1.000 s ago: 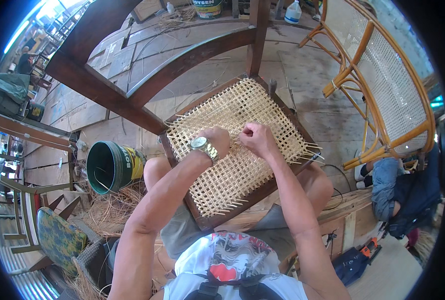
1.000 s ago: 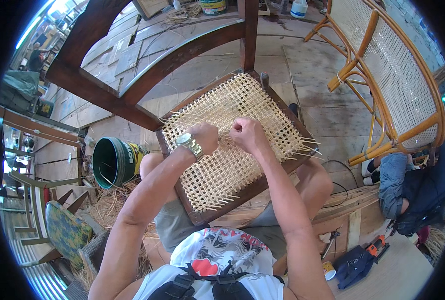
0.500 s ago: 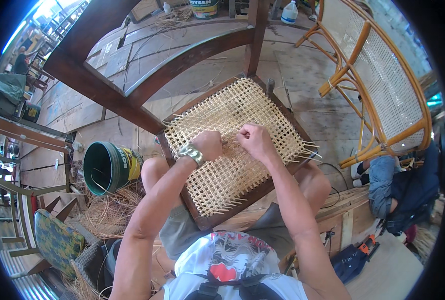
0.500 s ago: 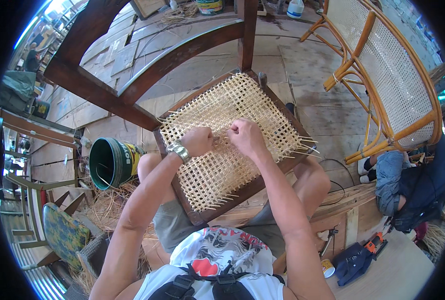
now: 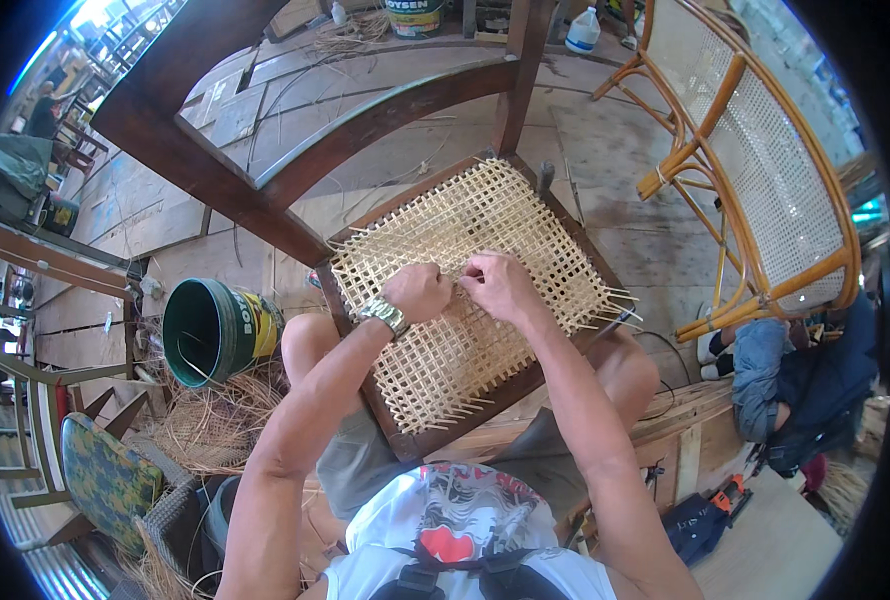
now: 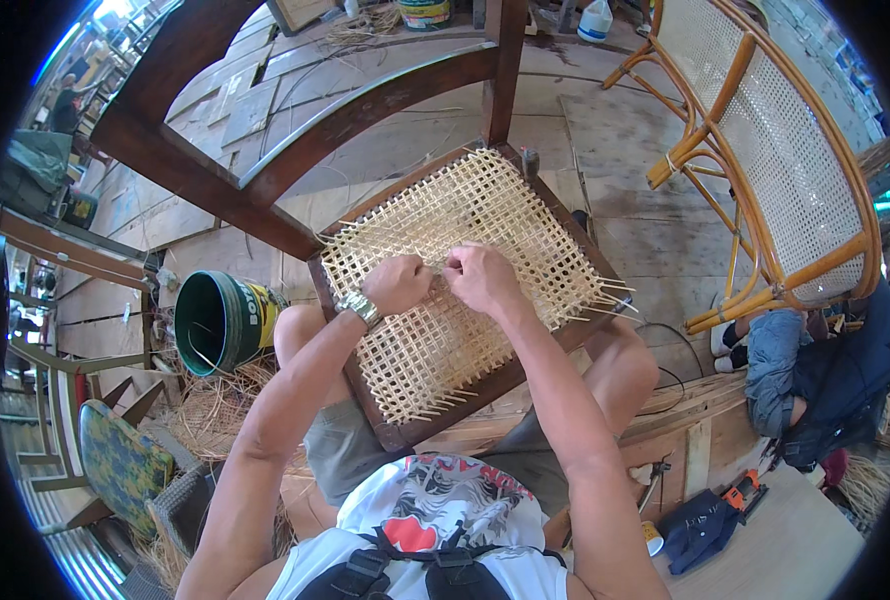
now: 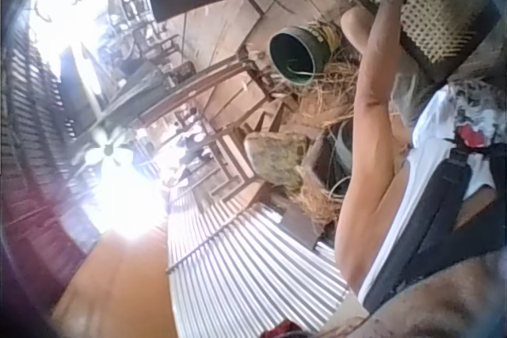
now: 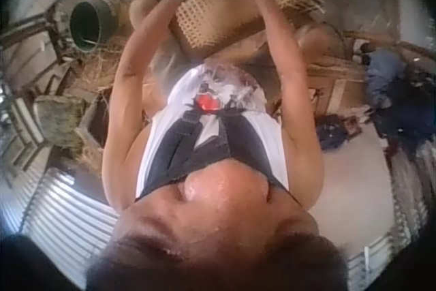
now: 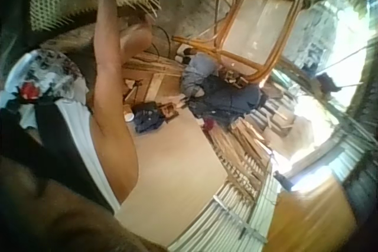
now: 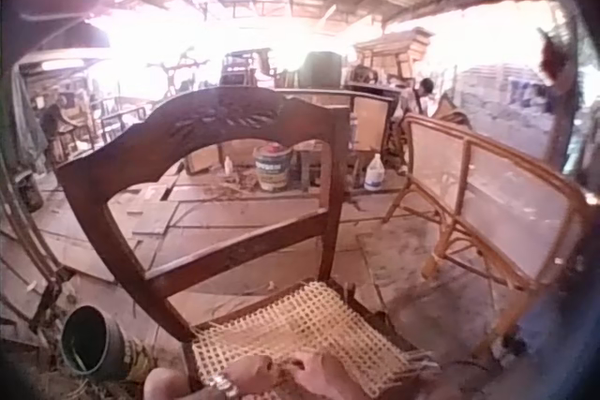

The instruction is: The recorder is weaving a chair seat by hand using long strips of cane or wicker material, pulling them through the frame and securing the weave.

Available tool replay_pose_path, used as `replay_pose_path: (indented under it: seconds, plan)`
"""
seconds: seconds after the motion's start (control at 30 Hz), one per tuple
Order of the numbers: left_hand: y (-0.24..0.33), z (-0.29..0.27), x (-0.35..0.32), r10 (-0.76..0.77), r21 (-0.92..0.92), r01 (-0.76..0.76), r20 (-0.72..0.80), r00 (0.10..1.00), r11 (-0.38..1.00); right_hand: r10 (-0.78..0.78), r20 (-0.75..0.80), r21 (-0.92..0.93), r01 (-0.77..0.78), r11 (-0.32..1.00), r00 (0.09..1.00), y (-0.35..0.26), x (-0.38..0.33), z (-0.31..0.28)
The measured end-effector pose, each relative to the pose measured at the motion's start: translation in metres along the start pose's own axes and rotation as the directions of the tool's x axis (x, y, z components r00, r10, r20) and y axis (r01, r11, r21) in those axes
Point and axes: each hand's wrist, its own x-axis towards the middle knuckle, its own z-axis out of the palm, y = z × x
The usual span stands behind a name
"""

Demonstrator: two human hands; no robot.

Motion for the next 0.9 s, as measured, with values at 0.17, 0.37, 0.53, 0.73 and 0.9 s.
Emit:
replay_pose_path:
  seconds: [0.17,0.37,0.53,0.73,0.9]
  plan:
    - [0.003,-0.017,-0.007,0.007,0.158,-0.016,0.052,0.999,0.987,-0.085,-0.059,-0.156,0.075,0.985,0.995,-0.006,-0.01,0.007]
    - [-0.066,-0.085,-0.062,-0.007,0.34,0.109,-0.287,0.958,0.934,-0.043,-0.183,-0.306,-0.015,0.952,0.982,-0.02,-0.027,0.019]
    - [-0.101,-0.122,-0.118,-0.172,0.257,0.333,-0.496,0.851,0.907,-0.119,-0.412,-0.116,0.078,0.99,0.903,0.012,-0.074,0.008]
    - [-0.033,-0.073,-0.091,0.138,0.078,-0.118,-0.357,0.924,0.99,-0.068,-0.503,-0.206,-0.043,0.978,0.862,0.039,-0.107,0.006]
    - [-0.006,-0.029,-0.034,0.105,0.256,-0.071,-0.121,0.987,0.964,-0.054,-0.497,-0.155,-0.027,0.988,0.866,0.024,-0.082,0.023]
